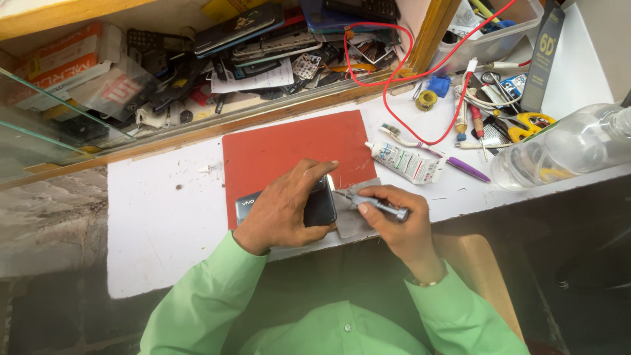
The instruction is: The person cleans a smartphone's back cover with a cloth, then uses a precision tool to scrape residue from the edges. They apply adhesive from a tube along the phone's perimeter and wipe excess with a cloth. The phone is handled and turned over multiple times during the process.
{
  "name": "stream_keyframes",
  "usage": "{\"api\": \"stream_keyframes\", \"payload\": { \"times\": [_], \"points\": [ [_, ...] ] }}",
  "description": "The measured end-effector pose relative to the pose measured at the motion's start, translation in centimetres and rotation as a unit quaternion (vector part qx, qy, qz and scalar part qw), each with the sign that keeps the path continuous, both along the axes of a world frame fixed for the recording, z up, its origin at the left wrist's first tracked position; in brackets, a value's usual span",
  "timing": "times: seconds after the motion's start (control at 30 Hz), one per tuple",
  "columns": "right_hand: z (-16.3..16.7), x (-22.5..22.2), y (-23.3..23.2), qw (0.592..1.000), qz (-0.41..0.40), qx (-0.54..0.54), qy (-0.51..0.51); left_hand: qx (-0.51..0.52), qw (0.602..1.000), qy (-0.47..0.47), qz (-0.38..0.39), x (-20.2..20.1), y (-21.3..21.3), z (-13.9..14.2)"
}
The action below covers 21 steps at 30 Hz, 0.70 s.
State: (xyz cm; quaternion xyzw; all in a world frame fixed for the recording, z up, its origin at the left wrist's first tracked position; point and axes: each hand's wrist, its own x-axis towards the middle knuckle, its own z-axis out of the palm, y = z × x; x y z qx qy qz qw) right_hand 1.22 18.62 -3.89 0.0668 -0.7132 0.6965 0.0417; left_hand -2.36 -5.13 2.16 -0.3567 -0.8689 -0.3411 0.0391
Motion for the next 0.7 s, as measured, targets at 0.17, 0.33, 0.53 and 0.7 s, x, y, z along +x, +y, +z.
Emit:
{"api": "stream_keyframes", "payload": {
  "times": [0.17, 0.33, 0.53, 0.7],
  "points": [
    [0.57, 0.07, -0.09, 0.992, -0.005, 0.095, 0.081, 0.006, 1.000, -0.005, 0.003, 0.03, -0.02, -0.02],
    [0.87, -0.05, -0.62, 0.984, -0.031, 0.139, 0.107, 0.006, 1.000, -0.001, 0.002, 0.02, 0.04, -0.07],
    [0.87, -0.27, -0.73, 0.979, -0.036, 0.156, 0.124, 0.008, 1.000, -0.007, -0.001, -0.04, 0.04, -0.01],
    [0.82, -0.36, -0.66, 0.982, -0.033, 0.152, 0.102, -0.001, 1.000, -0.011, 0.007, -0.01, 0.17, -0.01]
  ]
}}
